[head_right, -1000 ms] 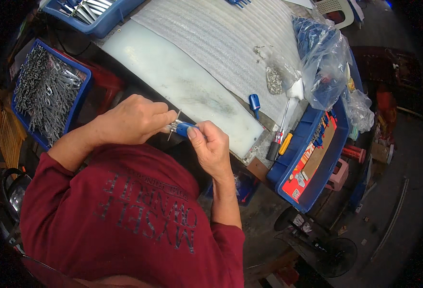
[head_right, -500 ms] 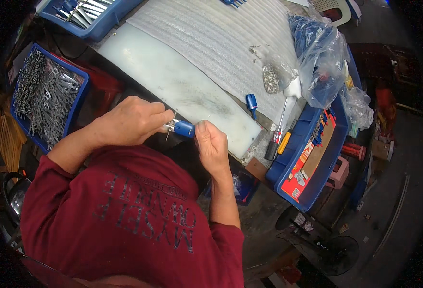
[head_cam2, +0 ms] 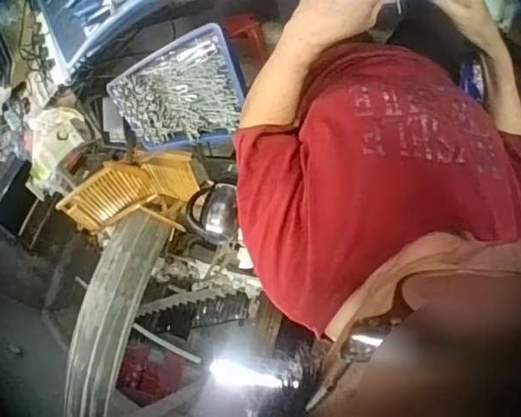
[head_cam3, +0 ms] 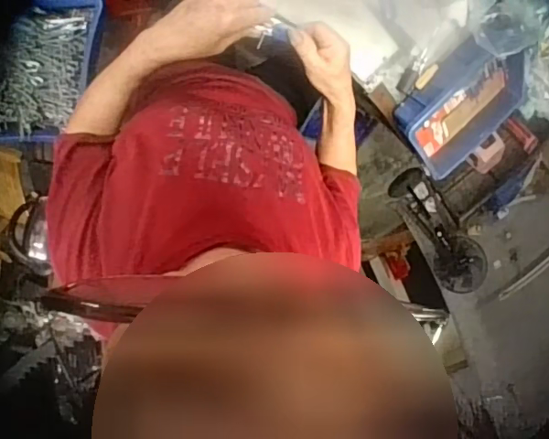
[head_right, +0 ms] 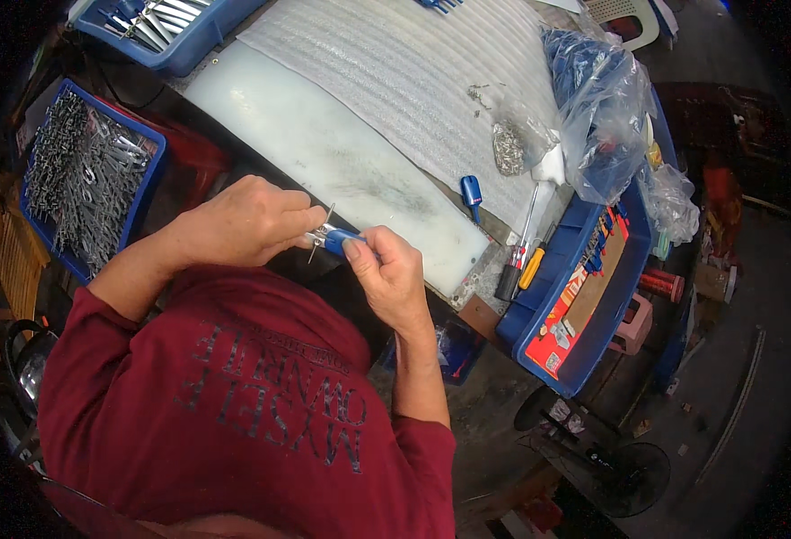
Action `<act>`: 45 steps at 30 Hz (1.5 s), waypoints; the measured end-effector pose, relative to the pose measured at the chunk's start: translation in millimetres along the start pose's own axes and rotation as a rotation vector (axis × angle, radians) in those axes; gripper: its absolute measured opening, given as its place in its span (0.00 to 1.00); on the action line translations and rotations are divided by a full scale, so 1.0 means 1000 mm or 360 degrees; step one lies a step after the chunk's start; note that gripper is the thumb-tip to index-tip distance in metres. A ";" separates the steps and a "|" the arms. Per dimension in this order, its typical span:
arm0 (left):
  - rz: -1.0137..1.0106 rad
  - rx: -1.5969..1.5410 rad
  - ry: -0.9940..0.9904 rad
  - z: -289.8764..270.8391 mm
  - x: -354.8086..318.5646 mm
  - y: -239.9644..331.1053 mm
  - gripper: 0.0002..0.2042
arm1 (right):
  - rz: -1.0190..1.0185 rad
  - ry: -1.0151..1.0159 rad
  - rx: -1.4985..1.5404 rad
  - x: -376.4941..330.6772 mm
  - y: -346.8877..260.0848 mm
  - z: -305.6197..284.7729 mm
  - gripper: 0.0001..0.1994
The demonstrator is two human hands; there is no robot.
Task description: Assembling handheld tools by inserting metal shafts and springs into blue plastic handles at a workstation.
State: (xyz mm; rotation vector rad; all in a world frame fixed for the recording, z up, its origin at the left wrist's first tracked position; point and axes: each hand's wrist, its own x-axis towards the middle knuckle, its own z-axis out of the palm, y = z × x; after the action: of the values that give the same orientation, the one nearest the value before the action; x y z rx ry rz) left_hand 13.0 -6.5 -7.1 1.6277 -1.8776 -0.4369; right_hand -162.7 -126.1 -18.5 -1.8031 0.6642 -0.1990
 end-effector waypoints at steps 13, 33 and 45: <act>0.0026 0.0207 0.0063 0.005 -0.001 0.003 0.11 | -0.0162 0.0093 -0.0184 0.001 0.000 0.001 0.12; 0.0003 -0.0007 0.0075 0.002 0.004 -0.002 0.10 | 0.0066 -0.0035 0.0244 0.004 -0.005 -0.003 0.12; 0.0057 0.0183 0.0102 -0.002 0.002 0.002 0.10 | -0.0169 0.0138 -0.0099 0.006 -0.008 0.003 0.09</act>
State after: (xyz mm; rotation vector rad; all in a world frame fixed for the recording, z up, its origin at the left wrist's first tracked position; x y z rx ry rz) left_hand 12.8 -7.9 -3.7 1.6588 -1.9117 -0.2632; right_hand -153.9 -124.9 -13.8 -1.8997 0.6419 -0.3324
